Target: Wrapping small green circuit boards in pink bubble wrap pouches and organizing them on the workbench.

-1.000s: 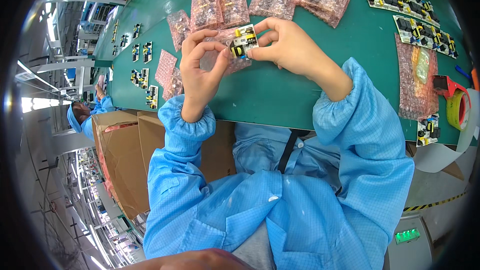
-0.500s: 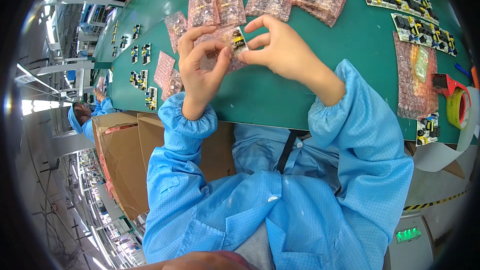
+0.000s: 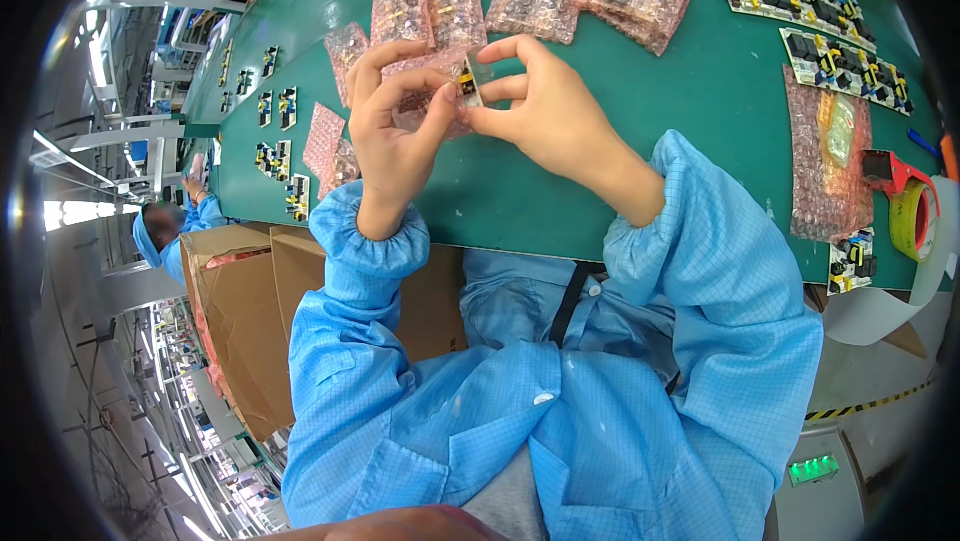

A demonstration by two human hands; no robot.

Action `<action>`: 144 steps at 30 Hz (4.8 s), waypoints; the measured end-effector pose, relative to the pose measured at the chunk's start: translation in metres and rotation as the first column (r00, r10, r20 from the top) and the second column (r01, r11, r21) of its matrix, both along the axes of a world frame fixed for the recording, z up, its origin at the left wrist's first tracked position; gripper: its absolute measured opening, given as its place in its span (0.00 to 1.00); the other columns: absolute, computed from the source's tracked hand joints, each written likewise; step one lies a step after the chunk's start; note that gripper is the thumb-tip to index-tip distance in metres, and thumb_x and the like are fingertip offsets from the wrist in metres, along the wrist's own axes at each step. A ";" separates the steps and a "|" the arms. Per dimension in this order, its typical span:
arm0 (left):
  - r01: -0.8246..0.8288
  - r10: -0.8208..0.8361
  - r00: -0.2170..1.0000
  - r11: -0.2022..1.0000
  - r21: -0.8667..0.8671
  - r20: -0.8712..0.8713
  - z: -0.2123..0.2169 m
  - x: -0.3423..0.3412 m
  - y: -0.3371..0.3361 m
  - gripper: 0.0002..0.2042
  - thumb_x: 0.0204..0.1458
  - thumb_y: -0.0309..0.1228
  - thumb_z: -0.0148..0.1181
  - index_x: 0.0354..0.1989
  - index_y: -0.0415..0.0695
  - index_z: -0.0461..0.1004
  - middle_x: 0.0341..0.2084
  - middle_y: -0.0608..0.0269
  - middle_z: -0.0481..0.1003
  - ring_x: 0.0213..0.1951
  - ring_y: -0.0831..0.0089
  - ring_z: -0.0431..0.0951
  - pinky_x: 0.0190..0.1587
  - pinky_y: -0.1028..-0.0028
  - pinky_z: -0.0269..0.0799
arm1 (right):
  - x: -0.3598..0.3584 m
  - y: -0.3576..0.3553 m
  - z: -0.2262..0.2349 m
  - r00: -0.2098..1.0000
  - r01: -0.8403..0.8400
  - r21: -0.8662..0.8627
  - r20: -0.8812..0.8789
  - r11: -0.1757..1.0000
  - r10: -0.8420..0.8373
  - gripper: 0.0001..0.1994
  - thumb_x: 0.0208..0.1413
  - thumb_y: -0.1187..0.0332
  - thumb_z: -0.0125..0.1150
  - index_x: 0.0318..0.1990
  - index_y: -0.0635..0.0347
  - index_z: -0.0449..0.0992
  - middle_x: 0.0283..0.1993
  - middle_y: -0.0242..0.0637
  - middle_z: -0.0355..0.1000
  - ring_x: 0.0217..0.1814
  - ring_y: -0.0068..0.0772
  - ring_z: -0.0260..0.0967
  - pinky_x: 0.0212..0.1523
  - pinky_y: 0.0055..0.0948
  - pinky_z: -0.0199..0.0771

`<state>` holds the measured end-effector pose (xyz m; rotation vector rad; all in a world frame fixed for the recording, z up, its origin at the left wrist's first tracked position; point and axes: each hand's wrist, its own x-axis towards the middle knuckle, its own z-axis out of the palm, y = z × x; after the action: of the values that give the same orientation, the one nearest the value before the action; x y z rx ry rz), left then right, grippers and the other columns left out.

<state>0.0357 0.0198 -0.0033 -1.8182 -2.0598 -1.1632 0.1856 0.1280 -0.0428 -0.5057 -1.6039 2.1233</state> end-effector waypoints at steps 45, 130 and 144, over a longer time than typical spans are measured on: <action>-0.295 0.301 0.954 0.930 -0.217 -0.004 -0.013 -0.075 -0.133 0.28 0.42 0.33 0.68 0.54 0.39 0.69 0.44 0.50 0.72 0.53 0.50 0.69 0.59 0.57 0.62 | -0.051 0.084 0.043 0.888 -0.044 0.758 0.327 0.651 -0.322 0.19 0.55 0.63 0.64 0.52 0.61 0.77 0.40 0.40 0.78 0.41 0.33 0.75 0.43 0.32 0.74; -0.556 0.699 0.715 0.546 -0.627 -0.026 -0.022 -0.237 -0.264 0.46 0.36 0.43 0.78 0.64 0.38 0.61 0.53 0.41 0.72 0.54 0.53 0.75 0.55 0.63 0.71 | -0.050 -0.001 0.007 0.978 0.180 0.932 -0.134 0.316 -0.161 0.11 0.52 0.75 0.61 0.44 0.59 0.75 0.40 0.37 0.75 0.48 0.40 0.70 0.55 0.36 0.66; -0.152 0.243 0.841 0.964 -0.219 0.483 0.002 -0.089 -0.129 0.40 0.37 0.33 0.76 0.60 0.37 0.61 0.44 0.51 0.71 0.49 0.63 0.73 0.54 0.66 0.70 | -0.042 -0.032 -0.004 0.978 -0.206 0.345 0.041 0.916 0.205 0.30 0.60 0.72 0.62 0.67 0.61 0.54 0.62 0.46 0.66 0.53 0.33 0.72 0.54 0.33 0.73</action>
<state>-0.0529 -0.1095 -0.0011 -1.4087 -2.6335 -1.5746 0.1438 0.0962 -0.0472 -0.2322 -2.0582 1.9117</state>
